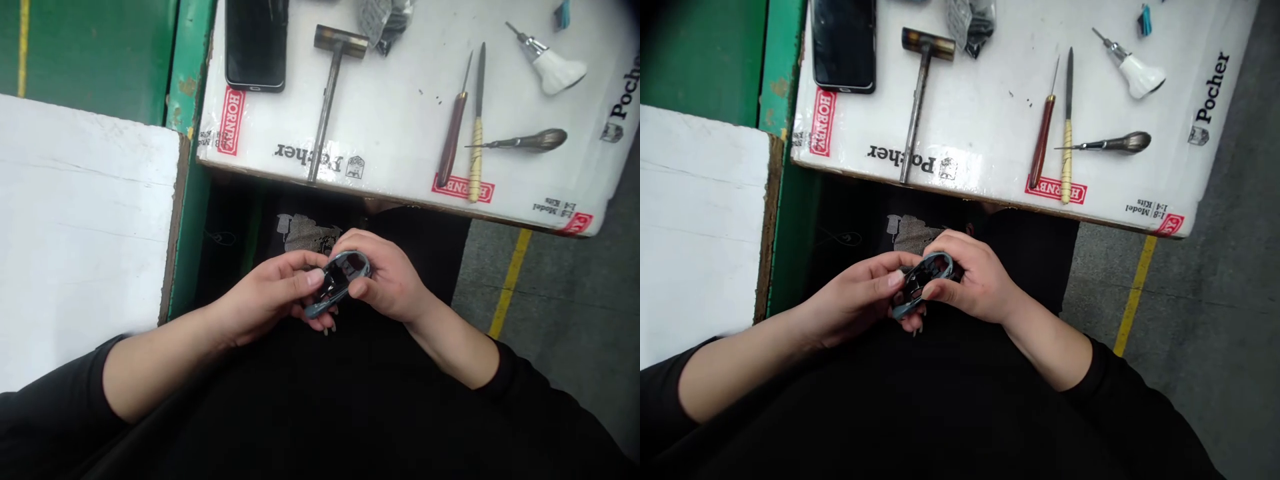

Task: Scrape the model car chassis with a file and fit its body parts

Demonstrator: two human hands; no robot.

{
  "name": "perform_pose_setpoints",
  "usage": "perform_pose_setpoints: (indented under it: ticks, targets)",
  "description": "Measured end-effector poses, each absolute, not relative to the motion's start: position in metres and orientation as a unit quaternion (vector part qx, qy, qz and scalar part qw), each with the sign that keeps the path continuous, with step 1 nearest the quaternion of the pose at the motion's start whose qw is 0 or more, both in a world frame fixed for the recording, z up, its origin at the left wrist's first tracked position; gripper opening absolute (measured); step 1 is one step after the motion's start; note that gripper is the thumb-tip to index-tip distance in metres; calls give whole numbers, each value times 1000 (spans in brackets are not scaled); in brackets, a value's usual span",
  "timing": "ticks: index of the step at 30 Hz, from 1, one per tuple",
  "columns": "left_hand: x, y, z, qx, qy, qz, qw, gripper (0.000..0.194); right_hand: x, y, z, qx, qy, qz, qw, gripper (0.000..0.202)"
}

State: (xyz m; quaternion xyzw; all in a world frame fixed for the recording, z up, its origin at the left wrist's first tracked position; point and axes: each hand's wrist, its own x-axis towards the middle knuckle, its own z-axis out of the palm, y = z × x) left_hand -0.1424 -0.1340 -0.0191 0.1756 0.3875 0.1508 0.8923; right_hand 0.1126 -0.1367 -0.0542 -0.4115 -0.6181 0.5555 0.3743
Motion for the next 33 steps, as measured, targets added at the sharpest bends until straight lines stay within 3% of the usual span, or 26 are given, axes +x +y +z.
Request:
perform_pose_setpoints:
  ticks: [8,12,19,33]
  targets:
    - [-145,-129,-19,165,360,148,906,37,111,-138,-57,-406,-609,578,362,74]
    - [-144,-128,-16,217,405,229,858,32,110,-138,-55,-463,-526,617,358,58]
    - [-146,-129,-15,291,458,228,808,37,107,-136,-55,-395,-434,722,366,46]
    - [-148,-130,-19,314,475,209,795,39,108,-133,-57,-428,-443,702,357,44]
